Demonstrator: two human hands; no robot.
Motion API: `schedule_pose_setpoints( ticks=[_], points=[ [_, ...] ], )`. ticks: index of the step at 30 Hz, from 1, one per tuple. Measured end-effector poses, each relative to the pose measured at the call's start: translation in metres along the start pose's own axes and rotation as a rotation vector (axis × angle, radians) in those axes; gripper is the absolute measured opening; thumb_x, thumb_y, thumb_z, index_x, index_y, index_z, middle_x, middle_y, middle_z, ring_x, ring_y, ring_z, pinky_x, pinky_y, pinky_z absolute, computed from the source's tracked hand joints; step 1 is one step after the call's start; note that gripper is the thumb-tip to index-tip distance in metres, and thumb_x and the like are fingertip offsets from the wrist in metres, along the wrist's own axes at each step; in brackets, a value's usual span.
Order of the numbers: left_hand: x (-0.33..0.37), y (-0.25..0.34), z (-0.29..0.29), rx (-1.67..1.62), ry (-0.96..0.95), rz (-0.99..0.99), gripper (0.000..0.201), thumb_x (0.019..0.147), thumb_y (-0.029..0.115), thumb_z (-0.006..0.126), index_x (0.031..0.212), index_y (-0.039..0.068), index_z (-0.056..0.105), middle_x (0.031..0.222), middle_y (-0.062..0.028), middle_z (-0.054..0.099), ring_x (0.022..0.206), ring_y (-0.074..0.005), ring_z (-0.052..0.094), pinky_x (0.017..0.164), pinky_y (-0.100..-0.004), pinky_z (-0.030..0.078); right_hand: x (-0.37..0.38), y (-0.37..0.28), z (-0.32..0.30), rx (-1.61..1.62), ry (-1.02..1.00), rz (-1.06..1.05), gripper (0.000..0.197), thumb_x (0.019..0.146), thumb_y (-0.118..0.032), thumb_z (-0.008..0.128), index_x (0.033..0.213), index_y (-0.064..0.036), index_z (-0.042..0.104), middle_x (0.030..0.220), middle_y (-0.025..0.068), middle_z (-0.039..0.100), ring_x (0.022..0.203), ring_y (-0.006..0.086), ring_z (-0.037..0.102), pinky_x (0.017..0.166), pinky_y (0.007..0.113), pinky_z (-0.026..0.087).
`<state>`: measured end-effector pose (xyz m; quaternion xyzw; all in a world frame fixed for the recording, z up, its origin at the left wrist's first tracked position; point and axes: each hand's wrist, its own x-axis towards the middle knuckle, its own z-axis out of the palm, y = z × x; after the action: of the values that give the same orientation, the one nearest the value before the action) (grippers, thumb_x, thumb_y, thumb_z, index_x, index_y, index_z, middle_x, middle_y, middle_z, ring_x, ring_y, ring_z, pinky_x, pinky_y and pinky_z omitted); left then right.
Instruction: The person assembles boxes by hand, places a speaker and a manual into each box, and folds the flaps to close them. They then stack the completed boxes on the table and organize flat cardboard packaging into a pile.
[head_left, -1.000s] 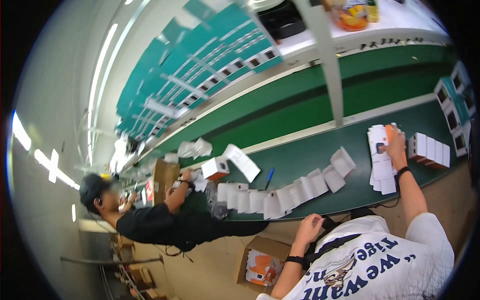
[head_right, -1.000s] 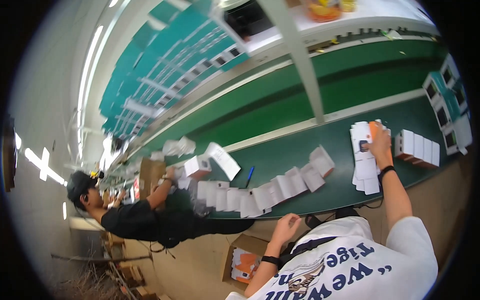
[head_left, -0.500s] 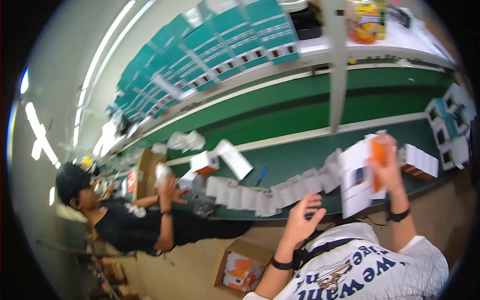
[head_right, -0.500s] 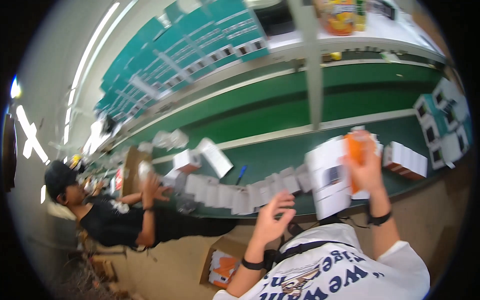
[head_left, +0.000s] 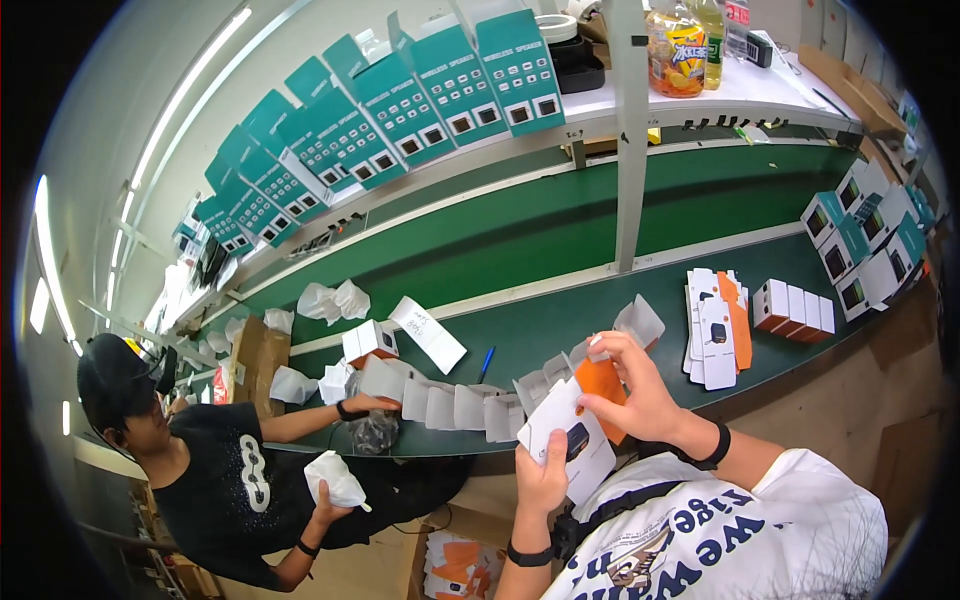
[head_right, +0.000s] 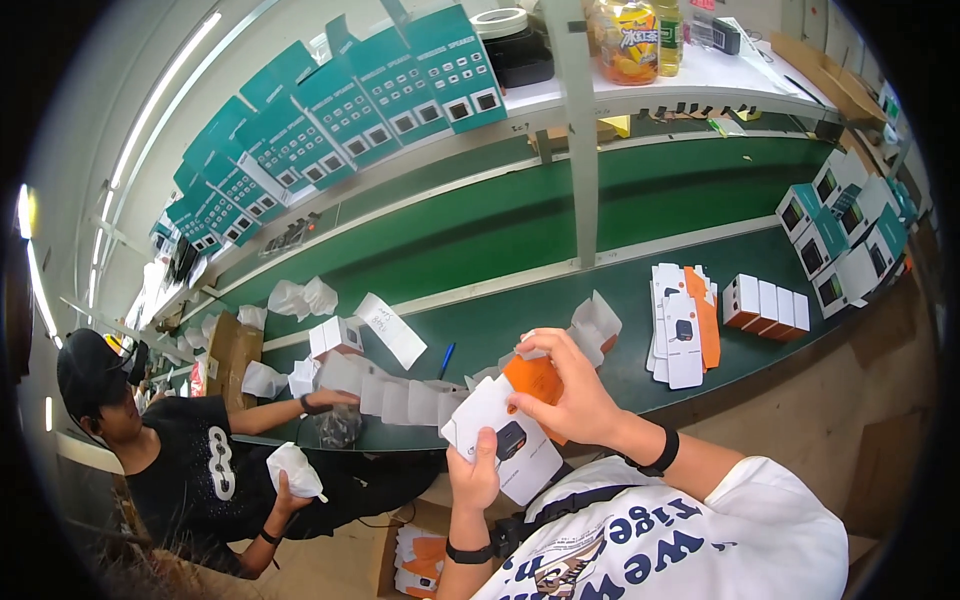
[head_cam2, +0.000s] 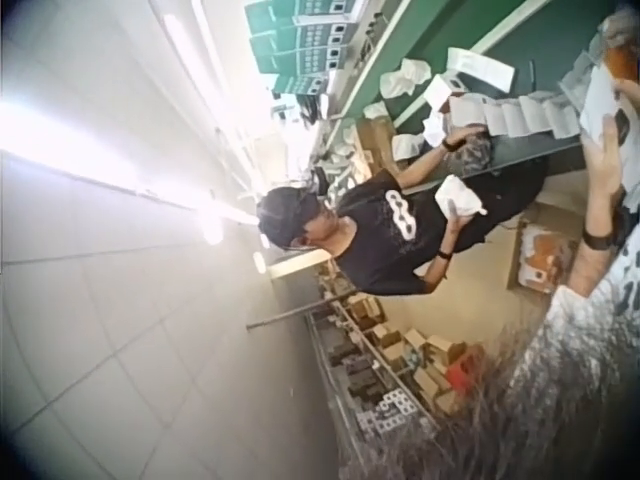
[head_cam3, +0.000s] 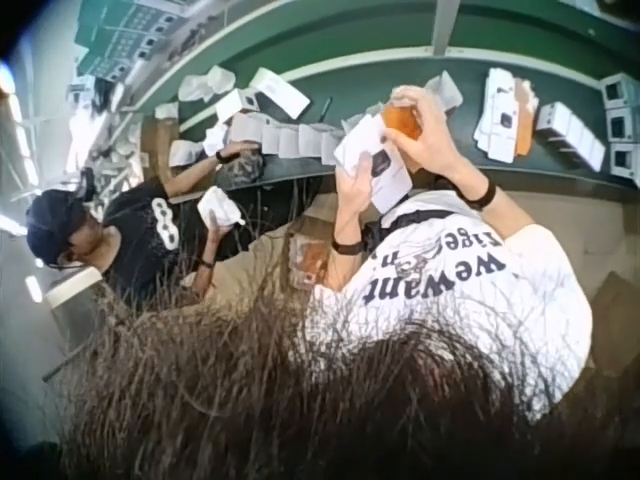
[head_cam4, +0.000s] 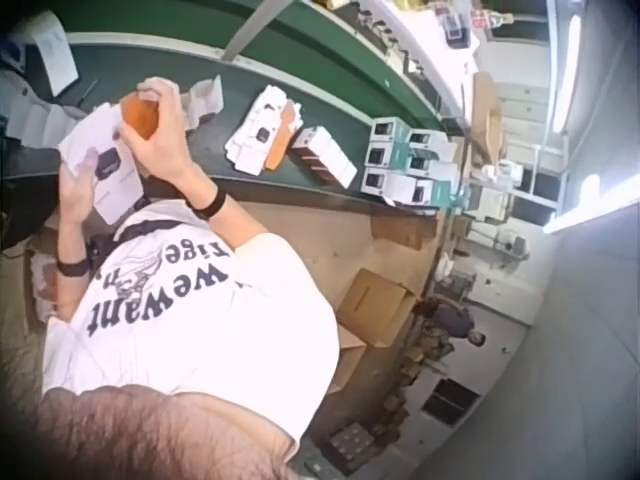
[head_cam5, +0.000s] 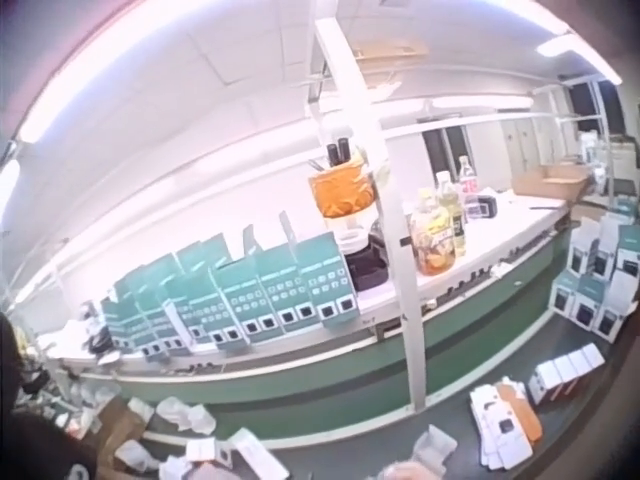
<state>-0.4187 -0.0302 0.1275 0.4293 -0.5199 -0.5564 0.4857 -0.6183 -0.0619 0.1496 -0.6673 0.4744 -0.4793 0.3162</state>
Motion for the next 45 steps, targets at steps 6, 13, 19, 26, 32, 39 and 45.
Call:
schedule_pose_setpoints(
  ticks=[6, 13, 19, 26, 32, 39, 45],
  points=[
    [-0.023, 0.002, -0.022, -0.021, 0.121, 0.088, 0.035, 0.104, 0.017, 0.057, 0.128, -0.007, 0.061, 0.116, -0.0103, 0.070, 0.104, -0.0172, 0.066, 0.092, -0.0316, 0.051, -0.004, -0.013, 0.033, 0.090, 0.000, 0.036, 0.057, 0.080, -0.012, 0.084, 0.129, -0.0072, 0.055, 0.140, 0.0142, 0.051, 0.119, 0.0215, 0.059, 0.095, 0.033, 0.050],
    [-0.030, -0.016, -0.030, 0.070, 0.130, 0.160, 0.043, 0.093, 0.008, 0.070, 0.133, -0.006, 0.060, 0.122, -0.0138, 0.070, 0.108, -0.0171, 0.066, 0.095, -0.0320, 0.052, -0.008, -0.011, 0.044, 0.228, -0.137, 0.110, 0.064, 0.073, -0.017, 0.090, 0.118, -0.0063, 0.045, 0.111, 0.0072, 0.050, 0.099, 0.0177, 0.054, 0.087, 0.032, 0.049],
    [-0.029, -0.016, -0.027, 0.127, 0.270, 0.285, 0.091, 0.075, 0.014, 0.088, 0.150, -0.003, 0.040, 0.134, -0.0193, 0.060, 0.119, -0.0264, 0.063, 0.098, -0.0381, 0.052, -0.012, -0.015, 0.049, 0.350, -0.204, 0.174, 0.066, 0.068, -0.019, 0.095, 0.100, -0.0094, 0.038, 0.121, 0.0126, 0.061, 0.090, 0.0090, 0.053, 0.078, 0.027, 0.048],
    [-0.022, -0.019, -0.016, -0.020, 0.337, 0.313, 0.101, 0.064, 0.016, 0.097, 0.142, 0.006, 0.034, 0.131, -0.0183, 0.054, 0.116, -0.0282, 0.059, 0.097, -0.0423, 0.052, -0.020, -0.024, 0.065, 0.665, -0.126, 0.118, 0.079, 0.077, -0.022, 0.092, 0.129, -0.0091, 0.033, 0.148, 0.0241, 0.049, 0.135, 0.0271, 0.051, 0.112, 0.043, 0.042],
    [-0.015, -0.012, -0.008, 0.018, 0.281, 0.415, 0.074, 0.063, 0.012, 0.097, 0.110, 0.011, 0.040, 0.124, -0.0176, 0.056, 0.114, -0.0261, 0.059, 0.092, -0.0401, 0.054, -0.019, -0.008, 0.048, 0.579, -0.287, 0.019, 0.057, 0.077, -0.015, 0.091, 0.117, -0.0055, 0.052, 0.147, 0.0214, 0.050, 0.134, 0.0280, 0.051, 0.110, 0.041, 0.043],
    [-0.016, -0.007, -0.008, 0.094, 0.283, 0.394, 0.065, 0.065, 0.014, 0.095, 0.100, 0.011, 0.040, 0.119, -0.0144, 0.056, 0.109, -0.0230, 0.059, 0.091, -0.0372, 0.054, -0.013, -0.011, 0.033, 0.569, -0.376, -0.034, 0.055, 0.085, -0.033, 0.081, 0.124, -0.0027, 0.057, 0.150, 0.0240, 0.043, 0.134, 0.0302, 0.050, 0.109, 0.042, 0.042],
    [-0.012, -0.007, -0.008, 0.124, 0.383, 0.287, 0.065, 0.066, 0.014, 0.095, 0.098, 0.009, 0.038, 0.118, -0.0172, 0.059, 0.107, -0.0254, 0.062, 0.088, -0.0389, 0.055, -0.030, -0.020, 0.038, 0.104, -0.243, -0.114, 0.076, 0.096, -0.036, 0.071, 0.153, 0.0009, 0.036, 0.155, 0.0213, 0.035, 0.138, 0.0365, 0.044, 0.113, 0.042, 0.038]
  ],
)
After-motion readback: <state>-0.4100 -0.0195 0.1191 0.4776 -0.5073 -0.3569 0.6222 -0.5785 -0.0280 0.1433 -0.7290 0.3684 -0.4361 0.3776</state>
